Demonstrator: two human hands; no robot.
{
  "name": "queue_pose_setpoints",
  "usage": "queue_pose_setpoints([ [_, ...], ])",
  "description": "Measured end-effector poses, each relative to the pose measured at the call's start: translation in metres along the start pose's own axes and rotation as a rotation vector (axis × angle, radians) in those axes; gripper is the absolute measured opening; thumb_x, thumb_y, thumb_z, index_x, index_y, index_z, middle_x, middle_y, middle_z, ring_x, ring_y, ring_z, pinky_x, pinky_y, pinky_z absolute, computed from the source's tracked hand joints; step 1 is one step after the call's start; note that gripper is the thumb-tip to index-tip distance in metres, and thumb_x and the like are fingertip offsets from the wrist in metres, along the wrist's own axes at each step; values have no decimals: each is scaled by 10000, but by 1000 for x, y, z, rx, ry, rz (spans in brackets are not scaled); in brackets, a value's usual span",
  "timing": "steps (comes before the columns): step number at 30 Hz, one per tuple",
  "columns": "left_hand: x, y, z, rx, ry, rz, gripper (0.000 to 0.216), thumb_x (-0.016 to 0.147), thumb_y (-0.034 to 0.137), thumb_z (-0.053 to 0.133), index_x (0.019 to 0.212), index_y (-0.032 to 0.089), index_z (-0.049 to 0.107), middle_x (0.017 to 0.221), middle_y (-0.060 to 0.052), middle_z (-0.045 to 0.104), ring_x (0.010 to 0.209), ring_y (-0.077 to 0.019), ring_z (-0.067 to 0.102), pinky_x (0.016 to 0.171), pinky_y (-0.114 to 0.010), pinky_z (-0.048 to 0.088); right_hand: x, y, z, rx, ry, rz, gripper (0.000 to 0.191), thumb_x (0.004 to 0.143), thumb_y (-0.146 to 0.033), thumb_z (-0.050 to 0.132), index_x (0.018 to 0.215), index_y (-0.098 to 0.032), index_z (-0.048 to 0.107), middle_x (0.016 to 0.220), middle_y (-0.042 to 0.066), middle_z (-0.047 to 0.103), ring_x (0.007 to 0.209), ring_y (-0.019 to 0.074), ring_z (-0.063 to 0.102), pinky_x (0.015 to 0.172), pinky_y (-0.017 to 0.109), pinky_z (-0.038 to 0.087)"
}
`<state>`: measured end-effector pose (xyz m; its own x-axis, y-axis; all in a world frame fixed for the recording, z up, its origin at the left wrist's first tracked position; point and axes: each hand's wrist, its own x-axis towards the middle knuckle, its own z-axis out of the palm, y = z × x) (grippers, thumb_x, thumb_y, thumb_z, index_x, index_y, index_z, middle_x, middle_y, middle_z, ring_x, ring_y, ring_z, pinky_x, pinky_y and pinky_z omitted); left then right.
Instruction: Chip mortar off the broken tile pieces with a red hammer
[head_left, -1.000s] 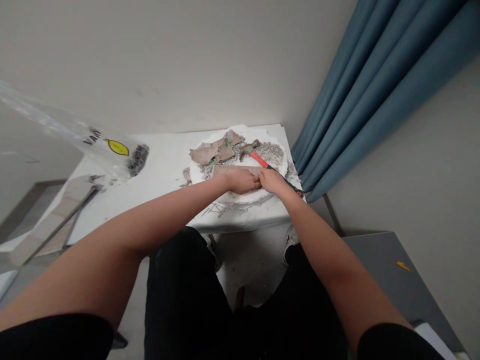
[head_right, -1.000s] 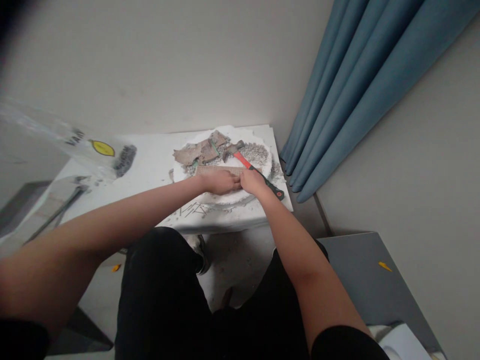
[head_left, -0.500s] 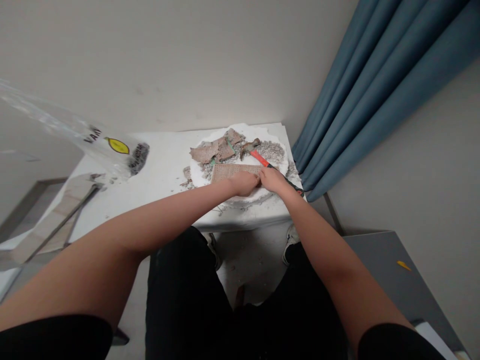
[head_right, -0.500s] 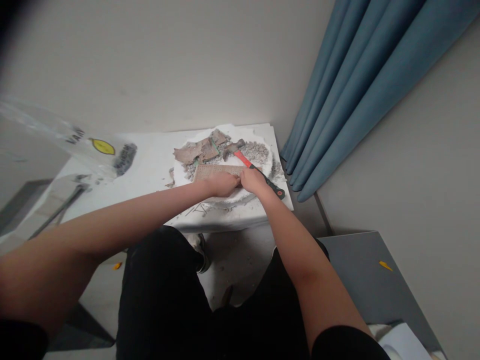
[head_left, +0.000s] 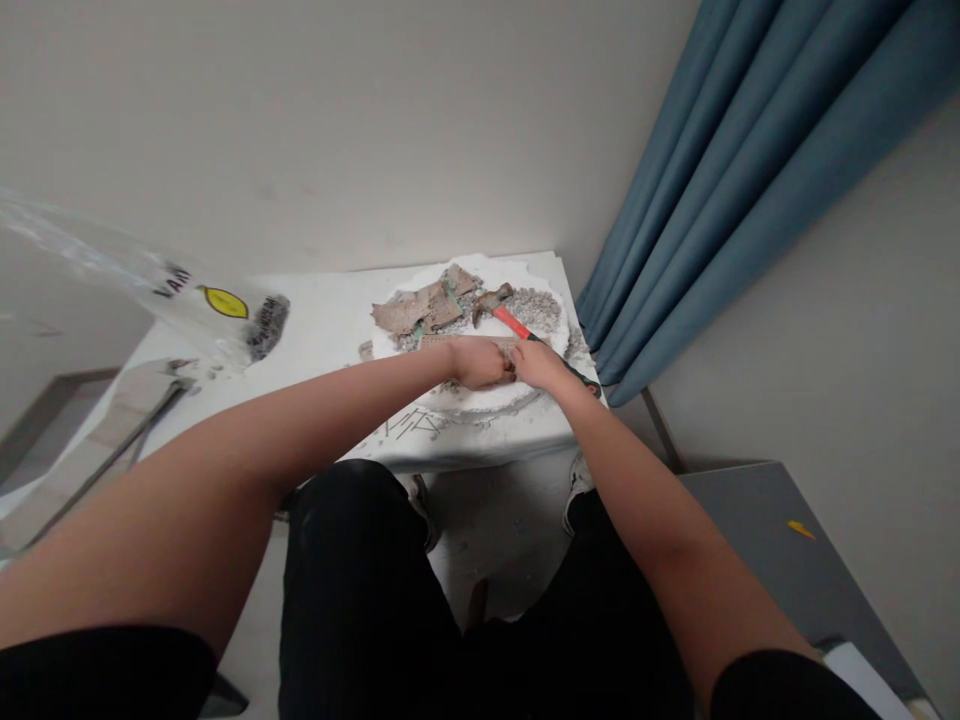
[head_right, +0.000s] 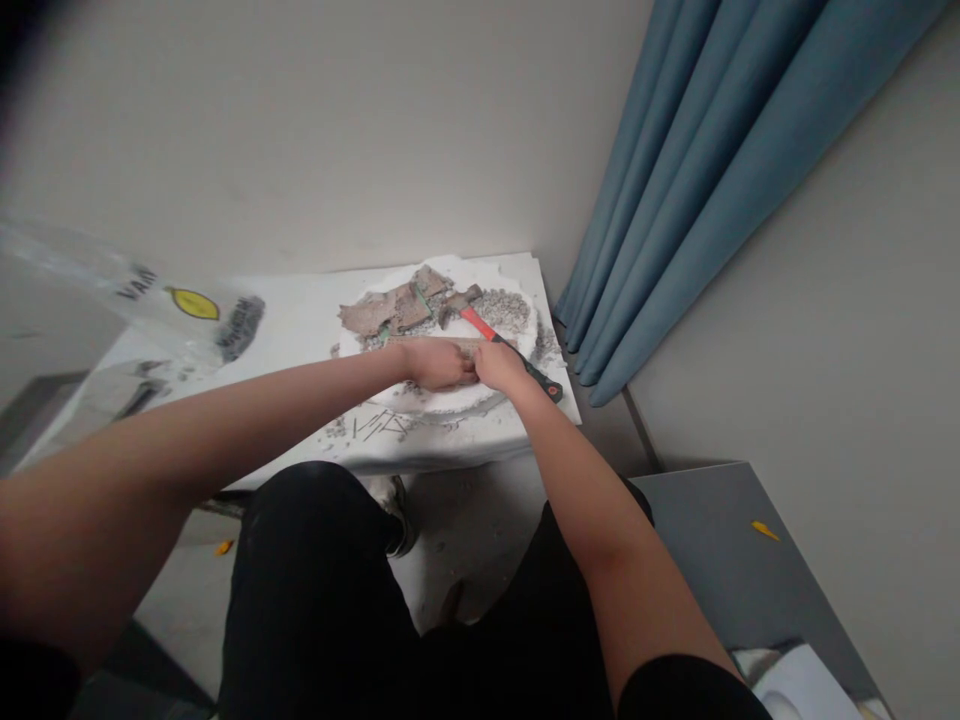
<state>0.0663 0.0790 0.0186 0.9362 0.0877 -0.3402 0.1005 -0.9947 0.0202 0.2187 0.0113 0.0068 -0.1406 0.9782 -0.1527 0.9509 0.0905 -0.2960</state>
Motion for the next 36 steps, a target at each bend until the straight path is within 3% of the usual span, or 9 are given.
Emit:
queue_pose_setpoints([
  [7,-6,12,3,-25,26,-105,271,883,220,553,1073,199,744,1015,-100,767,874,-201,692,857,-296,487,-1,-2,-1,4,-8,19,416,1068,-255,316,1200,-99,678,1231,202,701,1145,265,654,946,302,456],
  [12,5,36,3,-70,-14,-469,319,899,179,514,1131,183,732,1077,-124,762,896,-241,709,821,-324,496,-3,-1,-1,6,-9,6,416,1067,-250,313,1170,-103,689,1225,200,702,1147,267,652,938,300,455],
  [14,7,41,2,-78,-23,-548,304,893,168,523,1114,174,731,1079,-136,759,910,-257,712,817,-332,499,-2,-1,0,9,-6,7,423,1068,-256,305,1177,-102,683,1220,202,703,1131,270,658,924,306,463],
  [16,6,39,1,-64,-14,-513,305,891,159,527,1131,169,715,1081,-139,755,918,-252,710,826,-328,498,-2,0,0,12,-3,2,415,1065,-254,309,1178,-108,681,1220,196,704,1128,269,658,925,307,463],
  [21,-8,24,1,4,9,-268,393,910,175,483,1272,189,636,1169,-130,723,883,-216,706,823,-317,497,1,2,2,14,7,-5,412,1055,-243,313,1178,-105,682,1227,198,700,1120,272,660,925,310,463],
  [23,-12,22,0,16,3,-248,392,919,186,461,1274,192,627,1195,-123,714,888,-208,704,813,-307,496,1,3,3,16,8,-10,416,1054,-248,316,1171,-106,689,1230,200,698,1122,279,658,921,315,466],
  [28,-14,31,-3,-29,-4,-400,337,920,205,467,1196,135,647,1105,-134,732,925,-229,709,808,-305,505,0,2,3,15,10,-27,423,1058,-253,312,1163,-104,694,1227,202,698,1134,287,650,931,325,463],
  [33,-8,44,-1,-107,14,-563,314,922,173,466,1159,96,657,1145,-166,716,986,-262,713,861,-329,526,0,3,4,23,10,-20,426,1064,-264,311,1154,-95,691,1193,209,710,1120,281,657,932,322,461],
  [36,1,55,0,-190,29,-739,319,917,176,486,1168,87,662,1118,-180,725,1012,-286,712,871,-350,544,0,3,5,34,12,-8,420,1066,-271,315,1156,-100,687,1193,209,710,1118,276,660,931,319,459],
])
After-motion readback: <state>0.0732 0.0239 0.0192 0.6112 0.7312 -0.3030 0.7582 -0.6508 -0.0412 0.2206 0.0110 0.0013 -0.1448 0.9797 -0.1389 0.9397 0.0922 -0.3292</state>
